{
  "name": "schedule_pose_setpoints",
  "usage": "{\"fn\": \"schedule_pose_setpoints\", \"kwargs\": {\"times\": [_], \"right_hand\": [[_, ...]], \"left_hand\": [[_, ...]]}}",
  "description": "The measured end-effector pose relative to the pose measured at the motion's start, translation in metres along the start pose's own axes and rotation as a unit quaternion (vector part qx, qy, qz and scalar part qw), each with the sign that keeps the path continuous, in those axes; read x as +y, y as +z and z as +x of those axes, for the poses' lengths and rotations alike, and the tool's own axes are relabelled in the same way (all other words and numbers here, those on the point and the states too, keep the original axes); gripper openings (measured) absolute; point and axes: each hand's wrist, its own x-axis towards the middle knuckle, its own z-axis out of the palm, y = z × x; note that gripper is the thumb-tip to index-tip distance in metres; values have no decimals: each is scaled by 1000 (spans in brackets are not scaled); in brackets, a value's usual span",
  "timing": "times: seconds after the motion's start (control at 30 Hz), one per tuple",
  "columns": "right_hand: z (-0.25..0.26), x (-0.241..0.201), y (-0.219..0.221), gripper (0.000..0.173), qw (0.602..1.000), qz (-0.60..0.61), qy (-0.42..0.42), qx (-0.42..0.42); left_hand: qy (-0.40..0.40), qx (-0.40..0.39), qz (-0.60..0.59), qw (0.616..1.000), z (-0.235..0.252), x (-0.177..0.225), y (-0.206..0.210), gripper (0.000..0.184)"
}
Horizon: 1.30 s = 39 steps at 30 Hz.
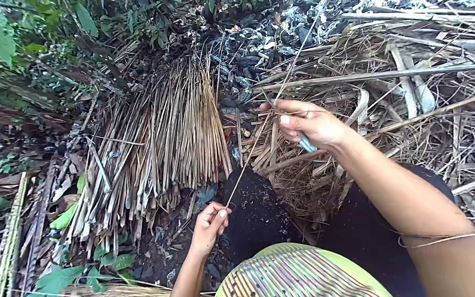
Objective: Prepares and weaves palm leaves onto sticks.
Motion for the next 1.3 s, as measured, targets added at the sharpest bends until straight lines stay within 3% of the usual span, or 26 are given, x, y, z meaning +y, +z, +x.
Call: {"fn": "schedule_pose_setpoints", "kwargs": {"times": [0.1,0.3,0.4,0.57,0.67,0.73,0.87,0.97,1.07,1.13,1.2,1.3], "right_hand": [[-7,12,22,39,998,-34,31,-46],[-24,38,69,35,976,-63,119,-170],[-23,23,59,36,989,-78,76,-104],[0,-20,-10,37,994,-52,-63,76],[1,-26,-22,36,990,-37,-90,97],[-6,-13,6,39,998,-36,-18,48],[-24,40,68,38,969,-8,161,-186],[-20,24,54,38,979,-9,137,-150],[-3,2,8,41,998,24,9,-58],[-1,-2,0,40,999,44,-12,-26],[-10,12,27,42,997,37,58,-23],[-26,46,74,41,970,9,189,-153]], "left_hand": [[35,-15,25,999,18,20,21,22],[88,20,-35,995,40,49,60,17],[107,-15,-13,994,32,43,53,16],[84,-53,19,995,9,21,32,18],[66,-53,19,996,8,21,31,17],[62,-42,12,997,14,26,35,17],[5,-47,-99,994,22,40,36,14],[-122,-161,-279,939,16,37,19,12],[-197,-223,-382,875,8,24,8,12],[-178,-221,-354,891,8,21,8,12],[-134,-174,-288,932,11,26,15,13],[-47,-48,-155,986,12,35,27,13]]}}
